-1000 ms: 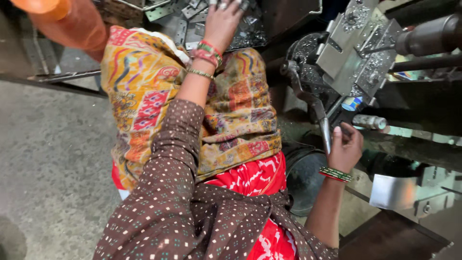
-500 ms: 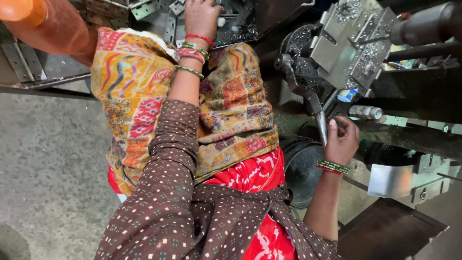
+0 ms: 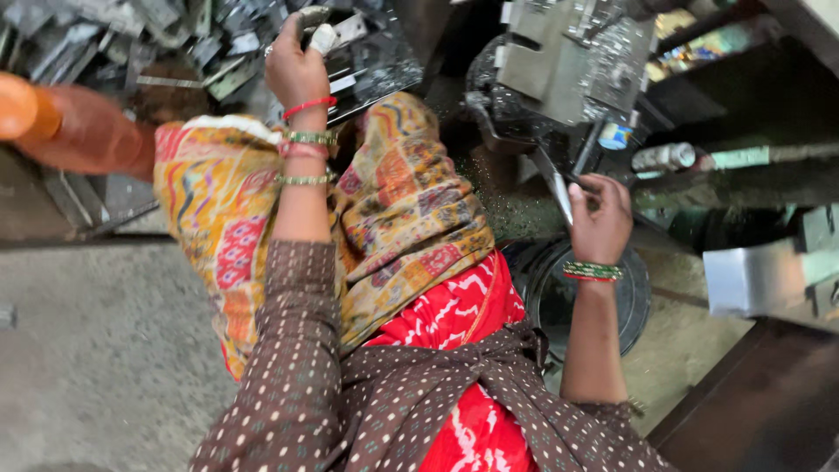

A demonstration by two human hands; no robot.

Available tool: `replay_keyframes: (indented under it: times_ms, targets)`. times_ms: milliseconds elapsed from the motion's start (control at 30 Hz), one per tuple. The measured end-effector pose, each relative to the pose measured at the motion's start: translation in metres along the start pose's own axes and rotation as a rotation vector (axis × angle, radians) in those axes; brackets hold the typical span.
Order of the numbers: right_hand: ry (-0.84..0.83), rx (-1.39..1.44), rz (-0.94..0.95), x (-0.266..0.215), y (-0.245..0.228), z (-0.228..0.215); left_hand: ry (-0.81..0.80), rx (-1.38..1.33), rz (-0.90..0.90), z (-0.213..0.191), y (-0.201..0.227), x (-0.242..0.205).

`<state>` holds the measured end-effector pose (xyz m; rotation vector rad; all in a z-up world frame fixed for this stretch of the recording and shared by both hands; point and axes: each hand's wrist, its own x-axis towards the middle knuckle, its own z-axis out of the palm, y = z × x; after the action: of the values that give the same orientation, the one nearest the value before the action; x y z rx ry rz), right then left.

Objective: The person sits on the floor and repeatedly picks up small metal brackets from a pile, places them into a grinding machine, and uses a metal rod to press them against the grinding wheel. The person then removes the processed pieces and drops them into a container.

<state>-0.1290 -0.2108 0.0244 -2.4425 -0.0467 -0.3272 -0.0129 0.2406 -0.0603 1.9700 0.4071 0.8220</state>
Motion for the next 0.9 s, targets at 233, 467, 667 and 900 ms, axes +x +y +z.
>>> replay_keyframes:
  times_ms: [233, 467, 667, 900]
  targets:
    - [0.014, 0.019, 0.005, 0.000, -0.008, -0.001, -0.077, -0.140, 0.445, 0.048, 0.147, -0.031]
    - [0.001, -0.056, 0.032, -0.003, -0.017, -0.003, -0.426, 0.261, 0.653, 0.105, 0.177, -0.060]
    - [-0.020, -0.091, 0.027, -0.002, -0.015, 0.000, -0.460, 0.339, 0.751, 0.096, 0.162, -0.069]
    - [-0.040, -0.128, 0.032, -0.002, -0.012, 0.000, -0.464, 0.327, 0.807, 0.099, 0.171, -0.097]
